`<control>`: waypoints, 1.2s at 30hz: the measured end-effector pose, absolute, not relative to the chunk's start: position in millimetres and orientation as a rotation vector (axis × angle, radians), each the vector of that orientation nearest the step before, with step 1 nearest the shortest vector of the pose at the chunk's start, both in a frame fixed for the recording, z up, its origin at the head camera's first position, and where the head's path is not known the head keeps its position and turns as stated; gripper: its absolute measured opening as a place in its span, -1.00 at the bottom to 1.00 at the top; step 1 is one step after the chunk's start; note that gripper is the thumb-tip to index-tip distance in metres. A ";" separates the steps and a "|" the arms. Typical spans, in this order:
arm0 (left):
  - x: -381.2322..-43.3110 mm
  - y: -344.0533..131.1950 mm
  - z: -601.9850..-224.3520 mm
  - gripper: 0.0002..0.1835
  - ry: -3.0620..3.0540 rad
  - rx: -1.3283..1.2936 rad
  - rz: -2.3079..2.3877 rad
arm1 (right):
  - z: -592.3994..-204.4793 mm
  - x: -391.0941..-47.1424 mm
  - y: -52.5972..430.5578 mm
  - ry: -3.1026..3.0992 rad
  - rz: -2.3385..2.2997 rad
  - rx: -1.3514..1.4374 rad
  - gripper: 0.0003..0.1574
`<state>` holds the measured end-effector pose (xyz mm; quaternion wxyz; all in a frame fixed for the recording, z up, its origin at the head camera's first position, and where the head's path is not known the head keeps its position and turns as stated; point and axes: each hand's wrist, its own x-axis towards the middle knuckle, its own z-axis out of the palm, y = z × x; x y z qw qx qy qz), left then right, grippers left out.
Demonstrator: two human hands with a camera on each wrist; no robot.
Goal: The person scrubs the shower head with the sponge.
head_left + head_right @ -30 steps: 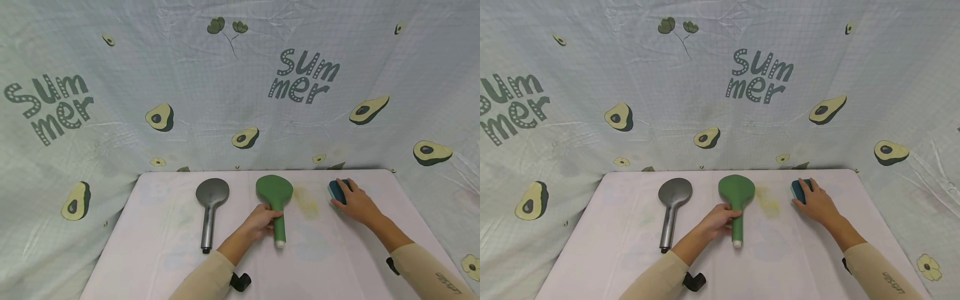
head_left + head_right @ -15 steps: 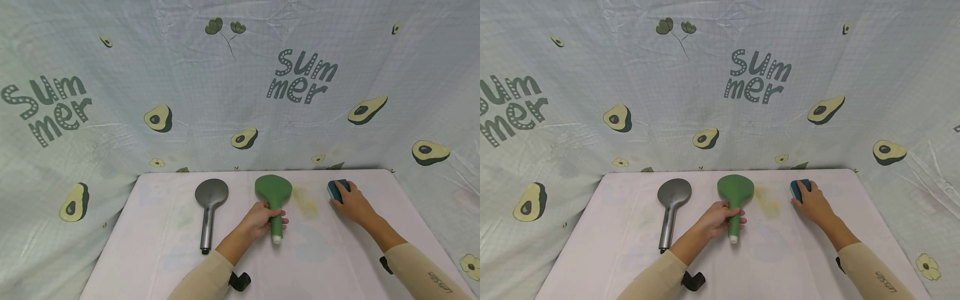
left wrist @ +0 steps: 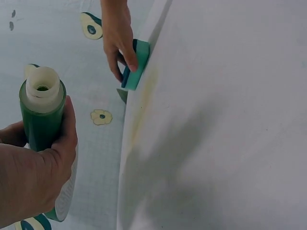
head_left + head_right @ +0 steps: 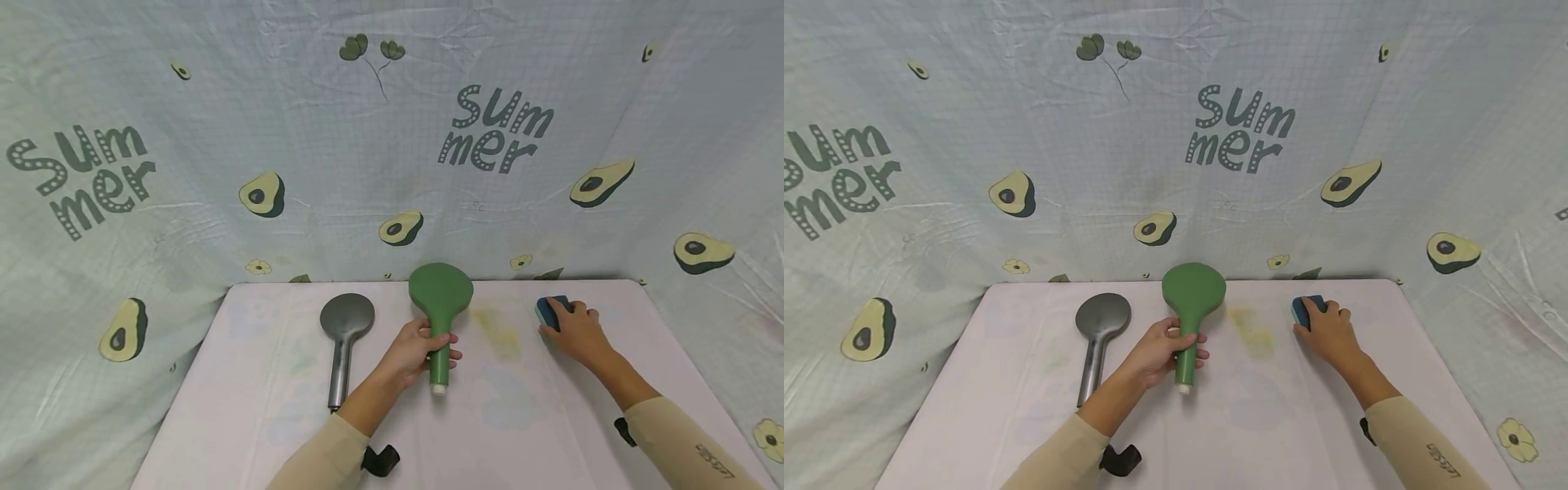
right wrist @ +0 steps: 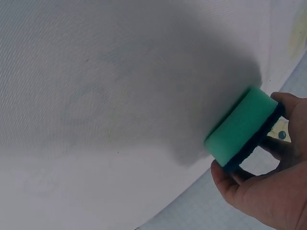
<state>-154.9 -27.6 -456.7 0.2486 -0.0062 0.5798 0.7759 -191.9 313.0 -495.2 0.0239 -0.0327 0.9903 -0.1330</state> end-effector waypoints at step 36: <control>-152.5 -94.4 -424.5 -0.47 1.746 0.292 2.194 | -442.3 -182.3 296.3 3.223 -0.648 -0.278 -0.12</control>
